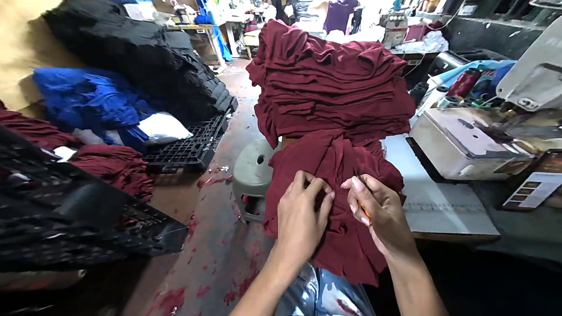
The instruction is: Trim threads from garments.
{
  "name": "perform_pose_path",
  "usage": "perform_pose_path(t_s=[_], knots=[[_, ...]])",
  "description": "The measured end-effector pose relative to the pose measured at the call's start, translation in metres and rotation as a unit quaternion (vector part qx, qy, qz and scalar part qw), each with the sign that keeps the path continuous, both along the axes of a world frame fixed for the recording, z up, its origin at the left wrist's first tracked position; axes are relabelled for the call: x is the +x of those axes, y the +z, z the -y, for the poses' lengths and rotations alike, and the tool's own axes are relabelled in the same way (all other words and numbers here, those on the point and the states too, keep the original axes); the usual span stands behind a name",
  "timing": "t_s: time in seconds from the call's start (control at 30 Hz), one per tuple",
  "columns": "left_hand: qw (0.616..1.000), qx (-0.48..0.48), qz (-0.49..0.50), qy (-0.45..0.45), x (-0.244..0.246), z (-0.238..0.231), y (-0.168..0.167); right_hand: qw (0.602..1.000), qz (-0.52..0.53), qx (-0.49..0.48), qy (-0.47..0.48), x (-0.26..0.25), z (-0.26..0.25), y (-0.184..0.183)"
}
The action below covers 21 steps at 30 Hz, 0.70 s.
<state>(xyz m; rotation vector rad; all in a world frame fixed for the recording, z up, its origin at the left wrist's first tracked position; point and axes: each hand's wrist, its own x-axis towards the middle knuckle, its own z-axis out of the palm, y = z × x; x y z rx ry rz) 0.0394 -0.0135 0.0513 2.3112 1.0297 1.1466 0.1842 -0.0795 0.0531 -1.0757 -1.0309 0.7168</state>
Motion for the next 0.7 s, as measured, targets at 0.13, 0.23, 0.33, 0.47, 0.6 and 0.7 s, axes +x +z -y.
perform_pose_path(t_s=[0.13,0.23,0.33,0.47,0.6,0.7], knots=[[0.981,-0.158,0.081,-0.084,-0.015,-0.014,0.008,1.0,-0.011,-0.006,0.0,0.0,-0.001,-0.001],[0.939,-0.272,0.172,-0.12,-0.026,-0.018,0.013,1.0,-0.015,-0.011,-0.003,0.0,-0.001,-0.001],[0.921,-0.305,0.211,-0.116,-0.032,-0.018,0.013,1.0,-0.015,0.011,0.018,0.003,-0.001,-0.003],[0.936,-0.277,0.2,-0.084,-0.033,-0.014,0.009,0.998,0.001,0.039,0.055,0.007,-0.001,-0.006],[0.982,-0.158,0.101,-0.036,-0.026,-0.009,0.002,0.998,-0.004,0.036,0.055,0.006,-0.001,-0.006],[0.995,-0.097,0.037,0.003,-0.015,-0.004,0.001,0.998,0.0,0.032,0.05,0.005,0.0,-0.006]])
